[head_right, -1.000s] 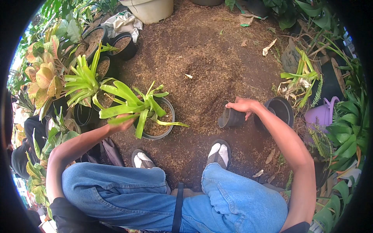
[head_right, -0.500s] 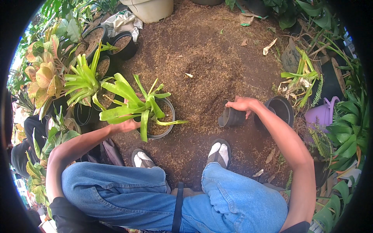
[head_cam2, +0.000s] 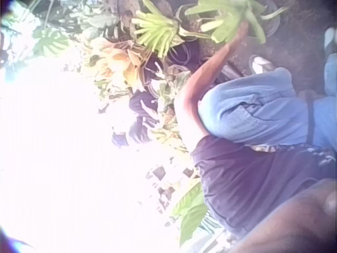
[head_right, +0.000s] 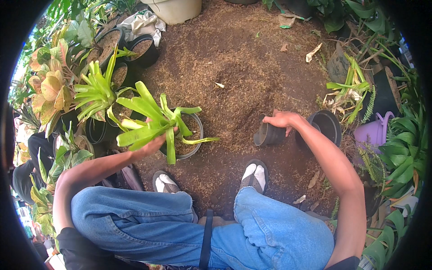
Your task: The person scoops soil into a small container using another pot and then places a plant into the container.
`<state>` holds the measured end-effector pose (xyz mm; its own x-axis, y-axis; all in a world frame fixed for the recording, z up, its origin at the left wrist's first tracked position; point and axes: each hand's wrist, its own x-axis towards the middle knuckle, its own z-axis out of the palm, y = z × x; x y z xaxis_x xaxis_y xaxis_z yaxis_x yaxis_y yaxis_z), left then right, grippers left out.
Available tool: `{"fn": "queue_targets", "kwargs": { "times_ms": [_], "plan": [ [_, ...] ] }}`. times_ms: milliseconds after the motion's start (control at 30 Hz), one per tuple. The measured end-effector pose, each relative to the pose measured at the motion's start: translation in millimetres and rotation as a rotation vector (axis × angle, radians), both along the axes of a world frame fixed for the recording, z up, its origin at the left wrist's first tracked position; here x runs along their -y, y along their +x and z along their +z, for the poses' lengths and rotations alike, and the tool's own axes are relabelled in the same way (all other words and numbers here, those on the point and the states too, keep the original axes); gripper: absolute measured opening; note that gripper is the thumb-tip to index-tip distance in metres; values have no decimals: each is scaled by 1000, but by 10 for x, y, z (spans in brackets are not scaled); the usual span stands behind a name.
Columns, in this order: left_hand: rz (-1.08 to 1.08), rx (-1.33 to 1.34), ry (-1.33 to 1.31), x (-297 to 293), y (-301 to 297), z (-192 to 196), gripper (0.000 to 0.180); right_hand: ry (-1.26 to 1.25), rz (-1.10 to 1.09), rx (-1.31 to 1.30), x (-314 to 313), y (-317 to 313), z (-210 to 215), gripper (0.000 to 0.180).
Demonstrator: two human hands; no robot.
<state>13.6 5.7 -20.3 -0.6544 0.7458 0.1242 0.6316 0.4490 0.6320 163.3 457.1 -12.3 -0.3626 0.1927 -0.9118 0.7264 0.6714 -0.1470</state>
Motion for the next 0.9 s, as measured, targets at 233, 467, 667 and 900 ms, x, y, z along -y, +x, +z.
{"fn": "queue_targets", "kwargs": {
  "times_ms": [233, 467, 667, 900],
  "plan": [
    [-32, -189, 43, 70, 140, -3, 22, -11, -21, -12, -8, 25, -24, 94],
    [19, 57, 243, 176, 224, -190, 21, -110, -150, -24, -39, 72, -67, 91],
    [143, 297, 411, 211, 207, -515, 23, -198, -369, -73, -59, 294, -85, 96],
    [14, 461, 505, 302, 201, -505, 26, -381, -451, -78, -193, 377, -166, 89]
  ]
}}
